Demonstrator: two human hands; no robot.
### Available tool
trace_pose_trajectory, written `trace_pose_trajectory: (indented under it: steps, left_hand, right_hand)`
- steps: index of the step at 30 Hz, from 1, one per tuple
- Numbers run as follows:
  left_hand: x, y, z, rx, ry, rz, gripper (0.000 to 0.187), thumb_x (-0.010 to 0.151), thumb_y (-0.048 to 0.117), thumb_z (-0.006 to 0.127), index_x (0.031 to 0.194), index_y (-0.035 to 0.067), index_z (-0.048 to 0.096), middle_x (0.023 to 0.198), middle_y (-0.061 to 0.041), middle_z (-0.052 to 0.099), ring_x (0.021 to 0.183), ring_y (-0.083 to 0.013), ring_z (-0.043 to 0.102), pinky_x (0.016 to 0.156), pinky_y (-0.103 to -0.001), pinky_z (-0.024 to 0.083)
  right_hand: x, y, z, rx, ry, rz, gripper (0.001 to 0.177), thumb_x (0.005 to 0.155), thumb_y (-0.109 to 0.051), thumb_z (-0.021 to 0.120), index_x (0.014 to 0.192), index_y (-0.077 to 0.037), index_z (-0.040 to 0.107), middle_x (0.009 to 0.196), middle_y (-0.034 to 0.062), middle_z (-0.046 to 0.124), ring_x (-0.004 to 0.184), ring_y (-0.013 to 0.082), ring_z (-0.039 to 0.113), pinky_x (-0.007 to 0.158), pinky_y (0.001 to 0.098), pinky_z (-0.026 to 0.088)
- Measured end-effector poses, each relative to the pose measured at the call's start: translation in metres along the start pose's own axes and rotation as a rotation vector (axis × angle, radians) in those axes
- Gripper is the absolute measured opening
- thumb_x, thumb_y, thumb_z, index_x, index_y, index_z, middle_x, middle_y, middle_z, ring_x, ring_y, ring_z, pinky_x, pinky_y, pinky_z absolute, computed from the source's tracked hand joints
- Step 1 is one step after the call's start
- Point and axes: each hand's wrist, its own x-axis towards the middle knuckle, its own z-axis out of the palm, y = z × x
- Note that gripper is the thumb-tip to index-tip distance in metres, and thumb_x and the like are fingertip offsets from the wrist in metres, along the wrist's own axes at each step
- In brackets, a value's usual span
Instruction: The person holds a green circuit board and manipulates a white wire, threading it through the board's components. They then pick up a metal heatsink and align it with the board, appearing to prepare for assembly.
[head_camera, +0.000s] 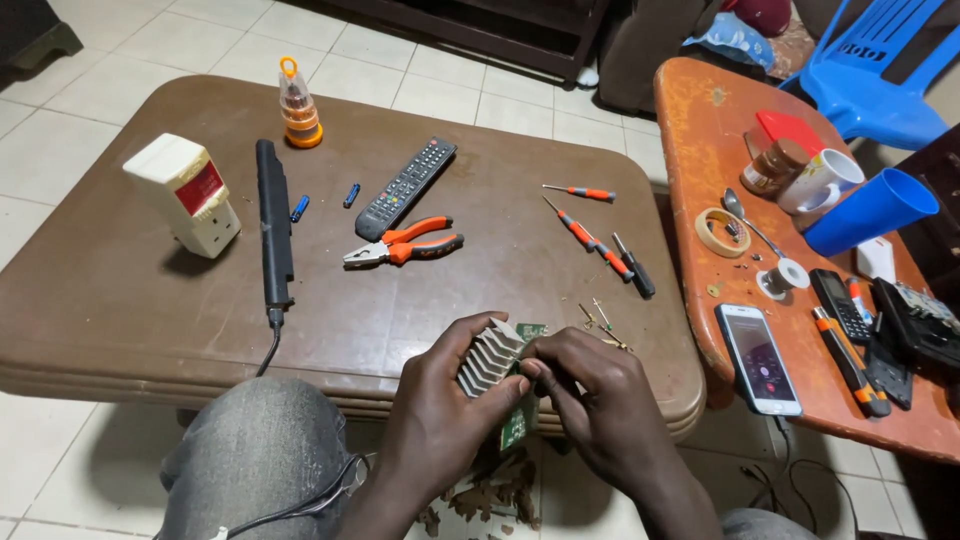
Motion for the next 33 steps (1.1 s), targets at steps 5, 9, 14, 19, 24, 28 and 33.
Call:
trace_pose_trajectory:
  steps: [5, 9, 14, 19, 24, 28, 33]
  left_hand:
    - [0.000, -0.003, 0.001, 0.108, 0.001, 0.233, 0.052, 0.079, 0.021, 0.079, 0.129, 0.017, 0.065, 0.099, -0.001, 0.081, 0.082, -0.0133, 0.076, 0.073, -0.030, 0.057]
    - [0.000, -0.008, 0.002, 0.125, -0.020, 0.284, 0.052, 0.080, 0.020, 0.078, 0.129, 0.014, 0.063, 0.104, -0.002, 0.080, 0.086, -0.0160, 0.077, 0.074, -0.031, 0.057]
    - [-0.001, -0.003, -0.001, 0.167, -0.047, 0.306, 0.059, 0.078, 0.014, 0.074, 0.135, 0.015, 0.059, 0.111, -0.005, 0.078, 0.081, -0.0219, 0.076, 0.071, -0.035, 0.056]
    - [-0.003, 0.003, -0.007, 0.161, -0.136, 0.350, 0.065, 0.079, 0.007, 0.068, 0.142, 0.014, 0.054, 0.121, -0.008, 0.075, 0.095, -0.0268, 0.075, 0.079, -0.037, 0.054]
    - [-0.005, 0.010, -0.008, 0.068, -0.138, 0.304, 0.062, 0.078, 0.011, 0.067, 0.139, 0.015, 0.058, 0.107, -0.006, 0.079, 0.077, -0.0172, 0.073, 0.067, -0.031, 0.055]
    - [-0.005, 0.012, -0.010, 0.119, -0.156, 0.265, 0.070, 0.077, 0.006, 0.068, 0.145, 0.017, 0.054, 0.094, -0.006, 0.072, 0.061, -0.0183, 0.051, 0.059, -0.033, 0.044]
    - [0.001, 0.003, -0.002, -0.291, -0.114, 0.072, 0.064, 0.075, 0.015, 0.085, 0.135, 0.012, 0.064, 0.121, -0.004, 0.078, 0.103, -0.0075, 0.070, 0.090, -0.024, 0.056]
  right_hand:
    - [-0.001, 0.006, 0.002, -0.028, 0.017, 0.029, 0.014, 0.100, -0.019, 0.062, 0.099, -0.007, 0.069, 0.082, 0.0046, 0.068, 0.072, 0.0192, 0.065, 0.068, 0.0320, 0.048]
    - [-0.001, 0.008, 0.002, -0.020, -0.008, -0.053, 0.010, 0.099, -0.010, 0.061, 0.103, -0.003, 0.066, 0.082, 0.0074, 0.065, 0.069, 0.0222, 0.063, 0.065, 0.0339, 0.048]
    - [-0.002, 0.007, 0.000, -0.027, 0.020, -0.062, 0.009, 0.098, -0.009, 0.063, 0.103, -0.003, 0.067, 0.085, 0.0079, 0.066, 0.074, 0.0217, 0.065, 0.069, 0.0323, 0.049]
    - [0.000, 0.000, -0.003, 0.021, 0.027, -0.052, 0.010, 0.095, -0.005, 0.062, 0.103, -0.001, 0.065, 0.110, 0.0140, 0.053, 0.096, 0.0247, 0.061, 0.081, 0.0344, 0.050]
    - [-0.003, 0.011, -0.002, 0.088, -0.080, 0.009, 0.016, 0.101, -0.016, 0.052, 0.106, -0.006, 0.064, 0.117, 0.0113, 0.071, 0.110, 0.0261, 0.069, 0.095, 0.0362, 0.050]
    - [-0.002, 0.006, -0.001, 0.097, -0.085, 0.072, 0.008, 0.101, -0.015, 0.054, 0.097, -0.008, 0.057, 0.106, 0.0091, 0.065, 0.097, 0.0220, 0.064, 0.088, 0.0324, 0.047]
    - [0.003, -0.009, -0.011, 0.229, -0.056, 0.131, 0.013, 0.100, -0.015, 0.057, 0.088, -0.009, 0.058, 0.098, 0.0063, 0.066, 0.088, 0.0173, 0.064, 0.080, 0.0293, 0.050]
